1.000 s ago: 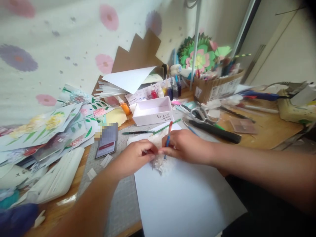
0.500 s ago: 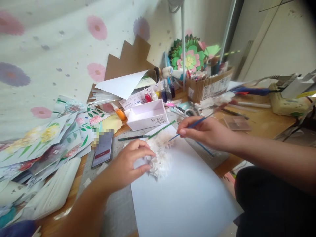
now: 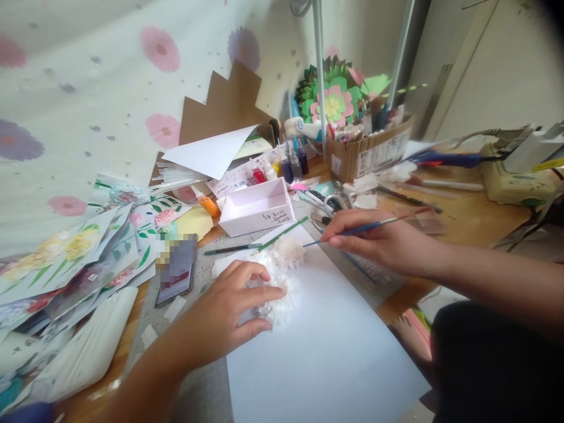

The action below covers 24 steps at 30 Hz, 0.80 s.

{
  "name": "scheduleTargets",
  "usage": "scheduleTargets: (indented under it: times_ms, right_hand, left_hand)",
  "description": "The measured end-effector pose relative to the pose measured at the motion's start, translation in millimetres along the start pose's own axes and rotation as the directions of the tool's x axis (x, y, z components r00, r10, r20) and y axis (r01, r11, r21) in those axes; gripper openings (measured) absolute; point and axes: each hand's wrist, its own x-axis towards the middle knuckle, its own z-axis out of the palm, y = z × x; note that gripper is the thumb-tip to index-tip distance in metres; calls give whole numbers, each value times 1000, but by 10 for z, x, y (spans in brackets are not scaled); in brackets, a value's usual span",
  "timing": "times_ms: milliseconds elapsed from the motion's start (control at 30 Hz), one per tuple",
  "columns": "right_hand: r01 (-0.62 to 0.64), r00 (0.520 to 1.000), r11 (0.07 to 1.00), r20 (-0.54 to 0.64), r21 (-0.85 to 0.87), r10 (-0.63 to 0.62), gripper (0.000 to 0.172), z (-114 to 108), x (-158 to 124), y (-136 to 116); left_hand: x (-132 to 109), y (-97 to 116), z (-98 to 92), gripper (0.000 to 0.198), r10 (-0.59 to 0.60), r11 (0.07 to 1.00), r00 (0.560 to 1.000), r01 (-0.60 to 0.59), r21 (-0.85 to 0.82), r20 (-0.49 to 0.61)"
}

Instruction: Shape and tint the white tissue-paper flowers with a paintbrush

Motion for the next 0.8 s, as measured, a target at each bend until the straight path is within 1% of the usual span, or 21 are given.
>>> scheduleTargets:
  times_ms: [67, 200, 233, 300, 433, 500, 567, 633, 733, 800]
  right_hand:
    - [18, 1000, 1000, 26, -12, -18, 13, 2, -13, -11]
    - [79, 992, 997, 97, 10, -80, 16, 14, -36, -56]
    - [92, 989, 995, 116, 37, -95, 17, 18, -43, -70]
    - [98, 982, 989, 150, 111, -114, 17, 26, -57, -95]
    - [-3, 973, 968, 223, 250, -55, 19, 47, -74, -117]
    - [-60, 966, 965, 258, 257, -9, 22, 63, -68, -123]
    - [-95, 958, 970, 286, 223, 28, 23, 83, -53, -135]
    - [-114, 948, 975, 313, 189, 50, 22, 112, -35, -152]
    - [-116, 940, 977, 337, 179, 50, 15, 166, -17, -168]
    - [-108, 942, 977, 334, 182, 42, 11, 201, -12, -164]
  left_hand:
    - [13, -5, 3, 35, 5, 1000, 1000, -5, -25, 4]
    - [20, -65, -20, 17, 32, 996, 996, -39, -77, -82]
    - [19, -71, -25, 17, 40, 995, 994, -48, -83, -99]
    - [16, -60, -22, 22, 55, 994, 993, -65, -90, -107]
    - [16, 24, 28, 35, 72, 994, 996, -76, -74, -58]
    - [21, 69, 62, 39, 73, 996, 996, -76, -56, -43]
    - [31, 97, 93, 43, 79, 997, 996, -80, -24, -41]
    - [43, 105, 115, 39, 80, 997, 996, -80, 13, -45]
    - [54, 81, 134, 24, 73, 997, 995, -71, 37, -61]
    - [52, 56, 140, 18, 67, 997, 996, -65, 35, -67]
